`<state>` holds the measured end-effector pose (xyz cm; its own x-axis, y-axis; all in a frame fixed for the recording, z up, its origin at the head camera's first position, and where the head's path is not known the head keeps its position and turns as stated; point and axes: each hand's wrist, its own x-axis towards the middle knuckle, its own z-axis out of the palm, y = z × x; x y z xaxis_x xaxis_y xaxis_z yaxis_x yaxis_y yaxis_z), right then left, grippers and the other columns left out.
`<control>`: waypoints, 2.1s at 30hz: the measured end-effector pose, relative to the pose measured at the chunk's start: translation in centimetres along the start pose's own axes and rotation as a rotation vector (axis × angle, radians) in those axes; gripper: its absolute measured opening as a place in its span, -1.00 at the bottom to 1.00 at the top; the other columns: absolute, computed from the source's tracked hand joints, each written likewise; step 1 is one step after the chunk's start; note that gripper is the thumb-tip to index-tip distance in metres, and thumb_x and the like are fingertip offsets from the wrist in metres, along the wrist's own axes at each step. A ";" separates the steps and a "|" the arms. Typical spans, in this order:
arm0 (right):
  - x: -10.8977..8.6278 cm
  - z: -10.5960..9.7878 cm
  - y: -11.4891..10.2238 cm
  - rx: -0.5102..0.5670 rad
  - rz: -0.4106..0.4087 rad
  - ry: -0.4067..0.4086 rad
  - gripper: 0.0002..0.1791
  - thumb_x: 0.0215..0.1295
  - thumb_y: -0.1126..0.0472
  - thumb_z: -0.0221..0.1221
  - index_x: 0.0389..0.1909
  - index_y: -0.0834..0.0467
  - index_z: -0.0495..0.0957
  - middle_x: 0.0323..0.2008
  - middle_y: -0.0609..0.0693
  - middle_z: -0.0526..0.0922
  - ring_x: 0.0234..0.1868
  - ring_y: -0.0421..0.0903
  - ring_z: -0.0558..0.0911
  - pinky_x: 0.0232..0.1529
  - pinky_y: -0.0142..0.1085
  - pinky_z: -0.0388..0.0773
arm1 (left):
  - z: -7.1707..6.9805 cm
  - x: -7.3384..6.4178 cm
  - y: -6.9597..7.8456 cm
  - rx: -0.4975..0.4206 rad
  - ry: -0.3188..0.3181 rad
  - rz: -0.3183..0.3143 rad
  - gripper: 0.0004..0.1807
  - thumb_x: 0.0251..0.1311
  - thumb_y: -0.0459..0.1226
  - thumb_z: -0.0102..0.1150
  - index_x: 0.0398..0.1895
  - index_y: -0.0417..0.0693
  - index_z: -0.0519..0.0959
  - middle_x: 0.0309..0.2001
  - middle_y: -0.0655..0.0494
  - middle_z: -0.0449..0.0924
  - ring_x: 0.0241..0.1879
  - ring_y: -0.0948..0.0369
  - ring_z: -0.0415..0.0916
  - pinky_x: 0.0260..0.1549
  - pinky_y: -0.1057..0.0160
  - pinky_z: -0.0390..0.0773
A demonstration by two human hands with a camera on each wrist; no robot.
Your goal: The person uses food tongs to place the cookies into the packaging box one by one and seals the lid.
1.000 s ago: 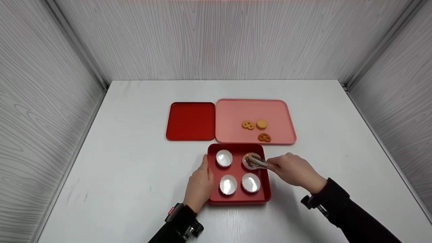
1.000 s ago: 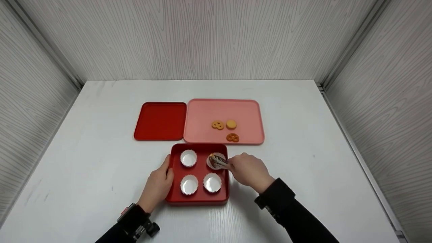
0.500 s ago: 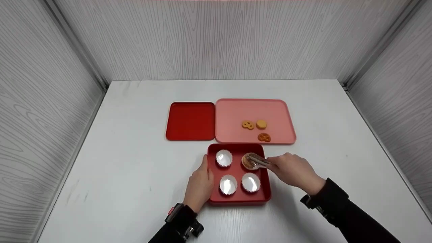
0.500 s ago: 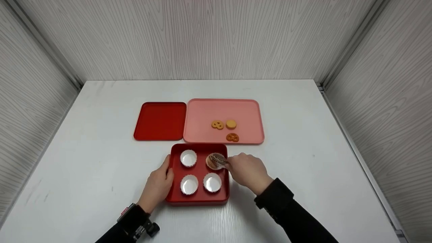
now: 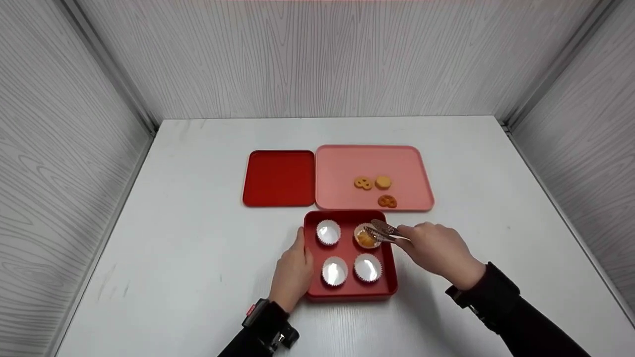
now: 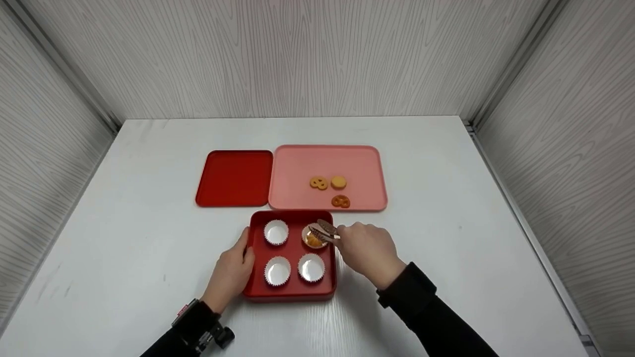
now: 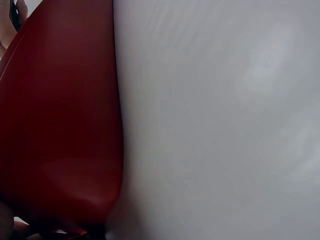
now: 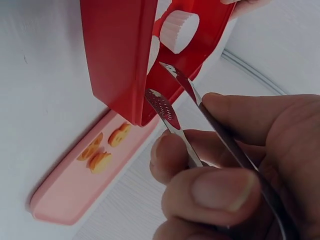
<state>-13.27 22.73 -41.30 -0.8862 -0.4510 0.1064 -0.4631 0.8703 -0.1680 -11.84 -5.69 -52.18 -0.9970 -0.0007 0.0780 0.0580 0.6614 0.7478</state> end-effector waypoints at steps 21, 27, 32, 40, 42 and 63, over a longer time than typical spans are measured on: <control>0.4 -0.7 2.5 0.018 0.035 0.181 -0.78 0.37 0.16 0.31 -0.01 0.06 0.66 -0.31 0.04 0.76 -0.50 0.02 0.63 -0.60 -0.07 0.47 | 0.0 -0.1 -0.2 -0.001 0.022 0.030 -0.43 0.50 -0.30 -0.03 0.50 -0.36 0.24 0.25 -0.29 0.55 0.06 -0.12 0.64 0.04 -0.09 0.61; 0.9 -0.4 4.7 0.005 0.102 0.169 -0.78 0.43 0.11 0.26 -0.03 0.14 0.63 -0.42 0.09 0.69 -0.53 0.09 0.60 -0.62 -0.03 0.43 | 0.0 0.0 -0.2 0.005 0.016 0.020 -0.42 0.50 -0.29 -0.02 0.50 -0.37 0.24 0.26 -0.30 0.54 0.06 -0.12 0.64 0.06 -0.09 0.61; 1.2 0.3 6.4 -0.013 0.129 0.160 -0.66 0.45 0.10 0.24 0.12 0.19 0.63 -0.30 0.22 0.74 -0.40 0.27 0.68 -0.56 0.10 0.52 | 0.0 0.0 -0.3 0.000 0.011 0.010 -0.42 0.51 -0.29 -0.03 0.51 -0.36 0.24 0.28 -0.29 0.53 0.08 -0.11 0.64 0.08 -0.08 0.60; 2.0 1.1 7.7 -0.010 0.135 0.119 -0.62 0.40 0.11 0.28 0.16 0.17 0.63 -0.20 0.26 0.75 -0.35 0.32 0.69 -0.51 0.15 0.54 | 0.1 0.0 -0.3 0.004 0.006 0.011 -0.42 0.51 -0.31 -0.03 0.51 -0.36 0.24 0.26 -0.31 0.54 0.04 -0.12 0.65 0.04 -0.09 0.62; 2.3 1.3 7.9 -0.004 0.138 0.099 -0.62 0.40 0.12 0.28 0.17 0.16 0.63 -0.20 0.27 0.75 -0.33 0.33 0.69 -0.49 0.16 0.54 | 0.0 0.0 -0.3 -0.002 0.005 0.009 -0.42 0.51 -0.30 -0.02 0.51 -0.36 0.24 0.27 -0.29 0.54 0.07 -0.11 0.64 0.07 -0.08 0.61; 5.4 2.8 8.4 0.009 0.166 -0.032 -0.83 0.40 0.09 0.29 -0.21 0.11 0.62 -0.41 0.15 0.67 -0.42 0.16 0.63 -0.53 0.02 0.45 | -0.1 0.0 0.0 -0.006 -0.007 -0.021 -0.40 0.53 -0.25 -0.02 0.54 -0.30 0.22 0.34 -0.21 0.50 0.19 -0.06 0.58 0.17 -0.07 0.56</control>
<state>-21.98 27.05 -44.87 -0.9506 -0.3071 0.0449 -0.3100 0.9317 -0.1892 -11.81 -5.79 -52.11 -0.9983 -0.0090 0.0578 0.0377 0.6570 0.7530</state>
